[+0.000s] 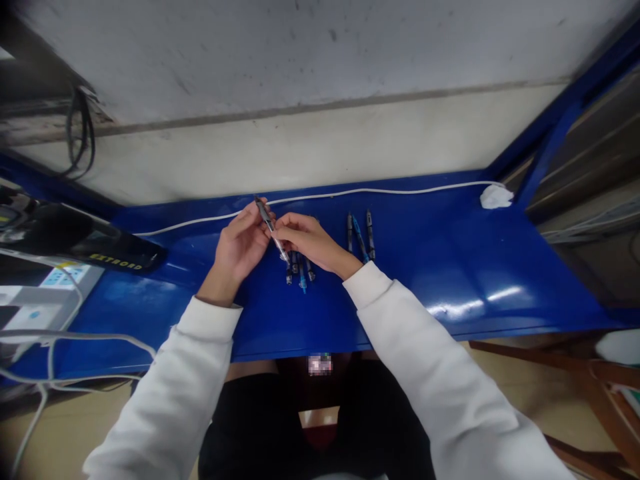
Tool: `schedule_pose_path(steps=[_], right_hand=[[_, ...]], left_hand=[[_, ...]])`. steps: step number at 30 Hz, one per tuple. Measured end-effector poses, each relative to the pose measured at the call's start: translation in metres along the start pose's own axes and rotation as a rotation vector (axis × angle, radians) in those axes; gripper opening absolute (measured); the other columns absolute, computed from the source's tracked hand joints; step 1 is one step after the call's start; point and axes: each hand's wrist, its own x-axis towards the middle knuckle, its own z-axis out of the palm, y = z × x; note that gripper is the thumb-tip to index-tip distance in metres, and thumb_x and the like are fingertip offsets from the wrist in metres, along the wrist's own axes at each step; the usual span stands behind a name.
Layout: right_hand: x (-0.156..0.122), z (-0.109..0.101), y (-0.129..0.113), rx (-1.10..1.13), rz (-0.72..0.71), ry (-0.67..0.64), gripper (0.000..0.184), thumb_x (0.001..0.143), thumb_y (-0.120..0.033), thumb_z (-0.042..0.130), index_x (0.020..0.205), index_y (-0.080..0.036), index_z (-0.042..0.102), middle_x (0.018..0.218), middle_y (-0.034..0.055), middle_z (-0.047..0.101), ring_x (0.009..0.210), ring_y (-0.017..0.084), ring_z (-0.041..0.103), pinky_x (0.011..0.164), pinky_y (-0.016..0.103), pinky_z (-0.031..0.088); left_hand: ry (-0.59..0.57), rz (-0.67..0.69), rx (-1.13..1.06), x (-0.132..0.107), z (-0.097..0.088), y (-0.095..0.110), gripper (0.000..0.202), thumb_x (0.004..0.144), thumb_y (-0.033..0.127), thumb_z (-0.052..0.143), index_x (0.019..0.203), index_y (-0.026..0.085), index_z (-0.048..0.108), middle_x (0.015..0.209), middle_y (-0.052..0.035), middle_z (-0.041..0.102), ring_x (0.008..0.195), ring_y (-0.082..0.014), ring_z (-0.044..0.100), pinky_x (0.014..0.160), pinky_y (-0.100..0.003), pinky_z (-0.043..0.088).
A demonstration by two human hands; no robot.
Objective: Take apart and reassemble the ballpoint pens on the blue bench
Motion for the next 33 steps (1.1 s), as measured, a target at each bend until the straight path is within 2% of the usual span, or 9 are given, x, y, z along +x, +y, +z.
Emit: schedule_pose_path(steps=[4,10,15,17,20,23,27,33], right_hand=[[-0.002,0.003,-0.004,0.066,0.030,0.001,0.024,0.085,-0.034,0.088,0.083,-0.022,0.068,0.076,-0.0026,0.061,0.072,0.014,0.057,0.066,0.027,0.051],[-0.002,0.005,-0.004,0.127,0.120,-0.073,0.022,0.091,-0.034,0.087,0.092,-0.019,0.071,0.084,0.0019,0.068,0.076,0.016,0.065,0.069,0.030,0.057],[-0.004,0.009,-0.007,0.191,0.151,-0.119,0.023,0.095,-0.035,0.085,0.096,-0.018,0.069,0.092,0.0033,0.069,0.072,0.017,0.067,0.061,0.031,0.057],[-0.005,0.009,-0.008,0.217,0.175,-0.147,0.022,0.100,-0.035,0.082,0.099,-0.018,0.069,0.085,0.0003,0.064,0.065,0.013,0.060,0.057,0.028,0.052],[-0.006,0.008,-0.011,0.230,0.216,-0.156,0.023,0.108,-0.038,0.074,0.102,-0.016,0.070,0.073,-0.0067,0.049,0.054,0.008,0.038,0.051,0.022,0.038],[-0.006,0.005,-0.012,0.220,0.231,-0.155,0.028,0.112,-0.042,0.071,0.101,-0.017,0.069,0.070,-0.0100,0.038,0.052,0.007,0.025,0.048,0.020,0.029],[-0.007,0.003,-0.013,0.148,0.206,-0.142,0.032,0.110,-0.048,0.074,0.100,-0.017,0.069,0.070,-0.0110,0.029,0.053,0.008,0.019,0.046,0.021,0.023],[-0.007,0.003,-0.009,0.025,0.106,-0.117,0.039,0.106,-0.056,0.076,0.100,-0.018,0.068,0.072,-0.0101,0.033,0.055,0.008,0.019,0.046,0.021,0.020]], left_hand=[[0.018,-0.042,-0.076,-0.002,0.003,0.003,0.023,0.099,0.037,0.084,0.118,0.025,0.083,0.105,-0.0055,0.081,0.104,-0.0217,0.078,0.091,-0.032,0.064],[0.016,-0.066,-0.122,-0.003,0.009,0.005,0.023,0.101,0.038,0.083,0.120,0.025,0.084,0.121,-0.0070,0.084,0.111,-0.0229,0.079,0.085,-0.030,0.066],[0.005,-0.106,-0.141,-0.005,0.010,0.010,0.026,0.104,0.041,0.082,0.123,0.024,0.083,0.122,-0.0076,0.084,0.107,-0.0222,0.080,0.077,-0.028,0.066],[-0.003,-0.101,-0.151,-0.005,0.010,0.011,0.025,0.104,0.040,0.082,0.123,0.023,0.083,0.120,-0.0074,0.084,0.106,-0.0207,0.080,0.075,-0.026,0.065],[-0.016,-0.083,-0.156,-0.005,0.013,0.011,0.025,0.104,0.040,0.083,0.122,0.023,0.084,0.119,-0.0071,0.085,0.106,-0.0199,0.080,0.075,-0.025,0.063],[-0.026,-0.087,-0.154,-0.005,0.015,0.010,0.026,0.103,0.040,0.085,0.122,0.023,0.084,0.120,-0.0078,0.085,0.109,-0.0210,0.081,0.072,-0.024,0.062],[-0.008,-0.059,-0.165,-0.005,0.016,0.008,0.018,0.100,0.036,0.088,0.113,0.024,0.084,0.114,-0.0067,0.085,0.105,-0.0201,0.081,0.069,-0.023,0.060],[0.041,-0.020,-0.160,-0.005,0.017,0.006,0.014,0.098,0.032,0.091,0.106,0.022,0.085,0.103,-0.0046,0.083,0.082,-0.0136,0.074,0.065,-0.022,0.058]])
